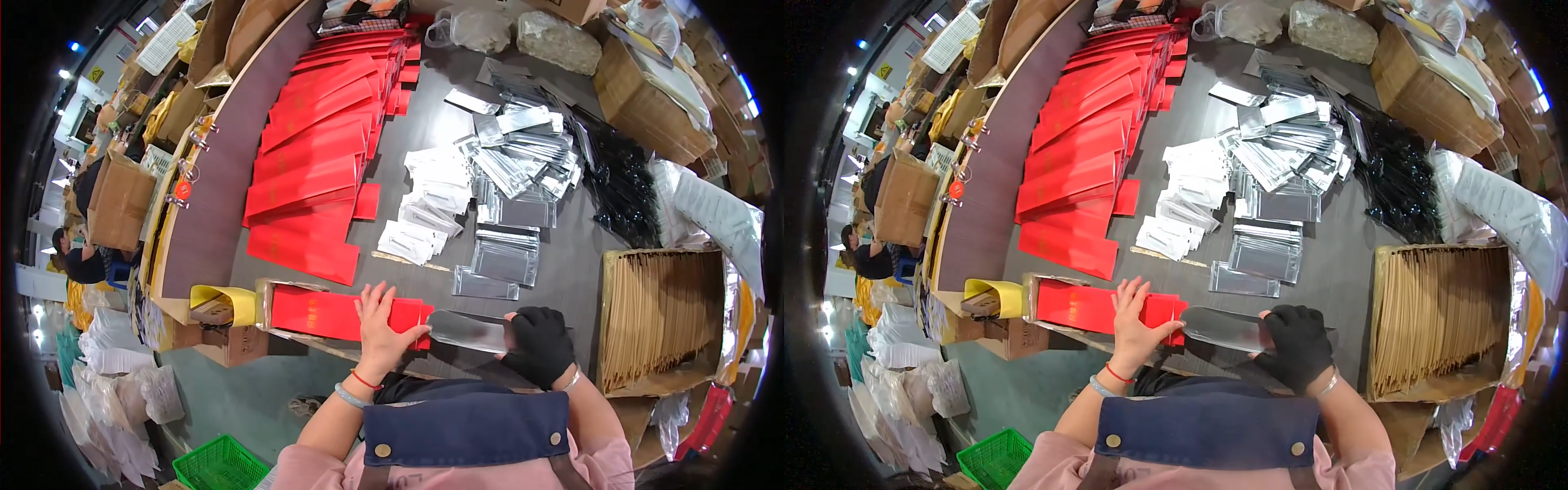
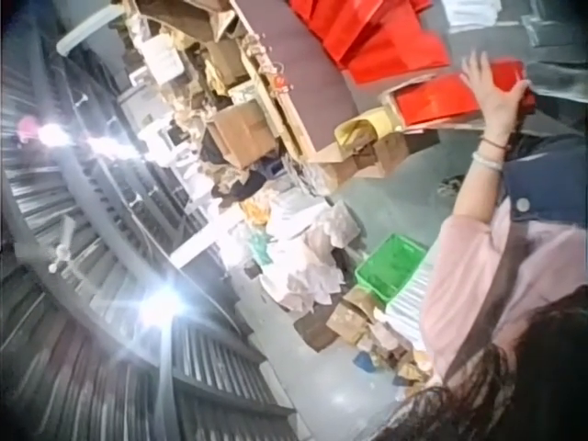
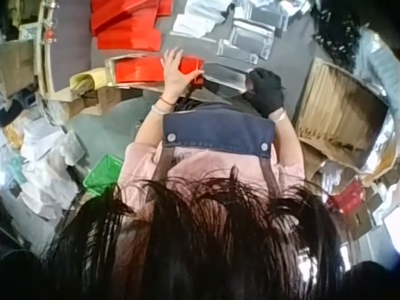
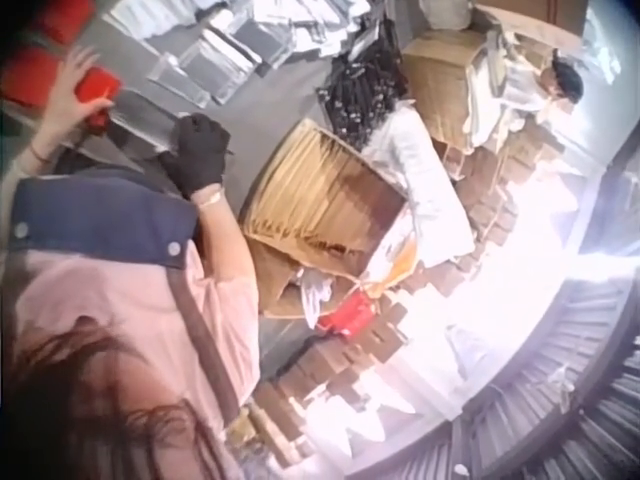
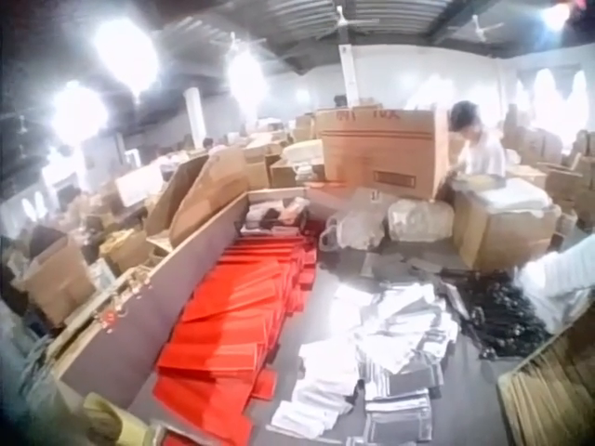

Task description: Packing small silver foil packets and wooden sticks into plastic bags at a factory workbench.

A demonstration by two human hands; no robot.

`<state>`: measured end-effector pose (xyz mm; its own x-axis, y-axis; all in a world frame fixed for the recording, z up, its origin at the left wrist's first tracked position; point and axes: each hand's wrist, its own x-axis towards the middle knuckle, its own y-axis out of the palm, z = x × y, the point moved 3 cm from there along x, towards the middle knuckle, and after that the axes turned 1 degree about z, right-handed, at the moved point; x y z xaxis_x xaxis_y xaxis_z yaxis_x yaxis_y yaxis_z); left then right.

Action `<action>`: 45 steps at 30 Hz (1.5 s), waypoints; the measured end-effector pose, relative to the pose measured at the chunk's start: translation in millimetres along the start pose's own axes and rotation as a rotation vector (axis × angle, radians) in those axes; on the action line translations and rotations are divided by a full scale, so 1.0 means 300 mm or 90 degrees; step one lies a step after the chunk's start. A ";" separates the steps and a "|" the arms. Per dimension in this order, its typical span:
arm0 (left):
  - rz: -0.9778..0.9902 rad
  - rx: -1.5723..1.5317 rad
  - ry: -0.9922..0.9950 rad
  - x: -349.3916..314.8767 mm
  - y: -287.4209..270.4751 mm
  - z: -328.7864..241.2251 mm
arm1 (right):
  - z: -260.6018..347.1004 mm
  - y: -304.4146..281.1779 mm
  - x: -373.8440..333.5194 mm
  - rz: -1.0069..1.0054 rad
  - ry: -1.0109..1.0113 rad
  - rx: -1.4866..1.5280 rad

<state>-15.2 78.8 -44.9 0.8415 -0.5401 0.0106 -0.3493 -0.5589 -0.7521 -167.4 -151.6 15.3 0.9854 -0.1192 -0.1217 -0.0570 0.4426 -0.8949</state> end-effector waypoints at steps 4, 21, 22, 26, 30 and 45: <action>0.008 0.034 0.001 0.002 0.004 -0.013 | 0.035 0.099 0.081 0.049 -0.063 0.089; 0.020 0.181 0.282 0.371 0.051 0.001 | -0.175 0.114 0.168 -0.132 0.050 -0.027; 0.023 0.181 0.287 0.376 0.042 -0.009 | -0.177 0.076 0.130 -0.197 0.045 0.011; -0.040 0.213 0.336 0.362 0.001 -0.045 | -0.331 -0.081 -0.131 -0.448 0.163 0.034; 0.132 -0.085 0.353 0.299 0.143 -0.182 | -0.732 0.000 -0.649 -0.571 0.613 -0.114; 0.328 -0.057 0.203 0.269 0.190 -0.304 | -0.805 0.034 -0.745 -0.528 0.692 -0.194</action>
<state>-4.8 -54.1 -26.8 0.3948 -0.9092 -0.1323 -0.7237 -0.2190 -0.6545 -426.9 -335.1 -70.5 0.1407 -0.9301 0.3392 0.3028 -0.2858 -0.9092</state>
